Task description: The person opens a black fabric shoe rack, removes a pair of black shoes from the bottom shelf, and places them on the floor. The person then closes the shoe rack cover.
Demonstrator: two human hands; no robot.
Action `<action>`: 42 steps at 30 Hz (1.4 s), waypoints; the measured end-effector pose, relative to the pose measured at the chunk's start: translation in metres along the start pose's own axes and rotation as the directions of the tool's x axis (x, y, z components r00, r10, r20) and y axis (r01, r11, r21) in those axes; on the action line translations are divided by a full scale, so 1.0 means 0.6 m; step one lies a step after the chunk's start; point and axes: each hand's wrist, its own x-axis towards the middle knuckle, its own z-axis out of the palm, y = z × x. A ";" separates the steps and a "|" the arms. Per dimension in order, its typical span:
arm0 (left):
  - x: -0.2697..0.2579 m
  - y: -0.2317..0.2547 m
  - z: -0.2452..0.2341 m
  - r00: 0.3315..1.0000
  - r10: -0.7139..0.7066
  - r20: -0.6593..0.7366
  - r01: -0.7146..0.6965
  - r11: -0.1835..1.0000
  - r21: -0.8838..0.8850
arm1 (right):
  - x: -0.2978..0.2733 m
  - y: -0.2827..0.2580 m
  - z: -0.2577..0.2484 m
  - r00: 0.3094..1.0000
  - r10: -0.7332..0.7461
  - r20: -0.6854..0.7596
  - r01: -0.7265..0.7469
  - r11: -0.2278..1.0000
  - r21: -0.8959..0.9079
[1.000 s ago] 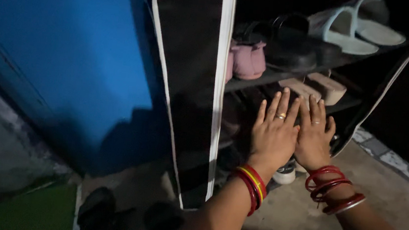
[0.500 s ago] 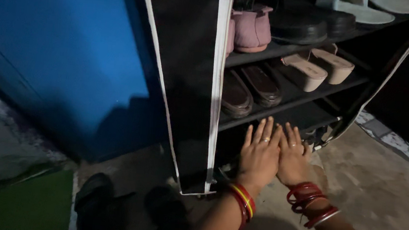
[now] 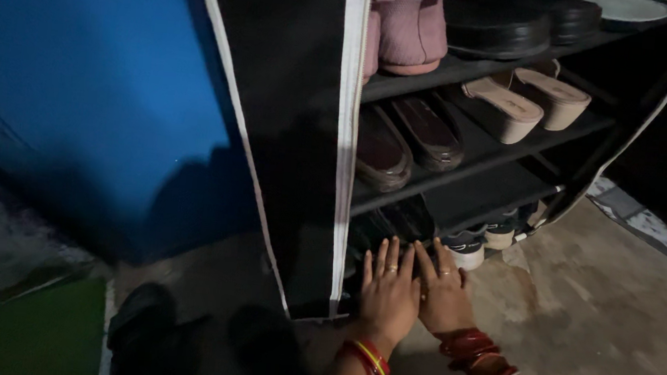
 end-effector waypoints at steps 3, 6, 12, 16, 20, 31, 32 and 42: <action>-0.018 -0.015 0.030 0.987 0.017 -0.162 -0.025 0.999 -0.048 | -0.014 -0.003 0.014 0.999 -0.035 -0.019 0.035 0.999 0.022; -0.040 -0.044 0.058 0.992 0.007 -0.125 -0.009 1.000 -0.020 | -0.030 -0.010 0.047 0.996 0.010 0.094 -0.006 0.999 -0.036; -0.096 -0.093 0.088 0.954 0.106 -0.279 -0.129 0.990 -0.064 | -0.056 0.006 0.133 0.954 -0.021 0.299 0.062 0.990 -0.128; -0.099 -0.104 0.081 0.992 0.036 -0.123 -0.048 0.994 -0.097 | -0.063 0.015 0.167 0.960 -0.071 0.270 0.090 0.994 -0.059; -0.098 -0.104 0.053 0.989 0.066 -0.131 -0.080 0.991 -0.109 | -0.053 -0.003 0.164 0.961 -0.029 0.274 0.075 0.984 -0.159; -0.104 -0.062 -0.025 0.958 0.170 -0.230 -0.186 0.981 -0.049 | -0.064 -0.070 0.034 0.984 -0.043 0.171 0.071 0.985 -0.160; -0.104 -0.058 -0.034 0.951 0.190 -0.244 -0.204 0.978 -0.032 | -0.064 -0.072 0.023 0.986 -0.050 0.158 0.076 0.984 -0.160; -0.127 -0.045 -0.113 0.939 0.205 -0.277 -0.192 0.979 0.075 | -0.061 -0.112 -0.023 0.990 -0.091 0.107 0.109 0.978 -0.176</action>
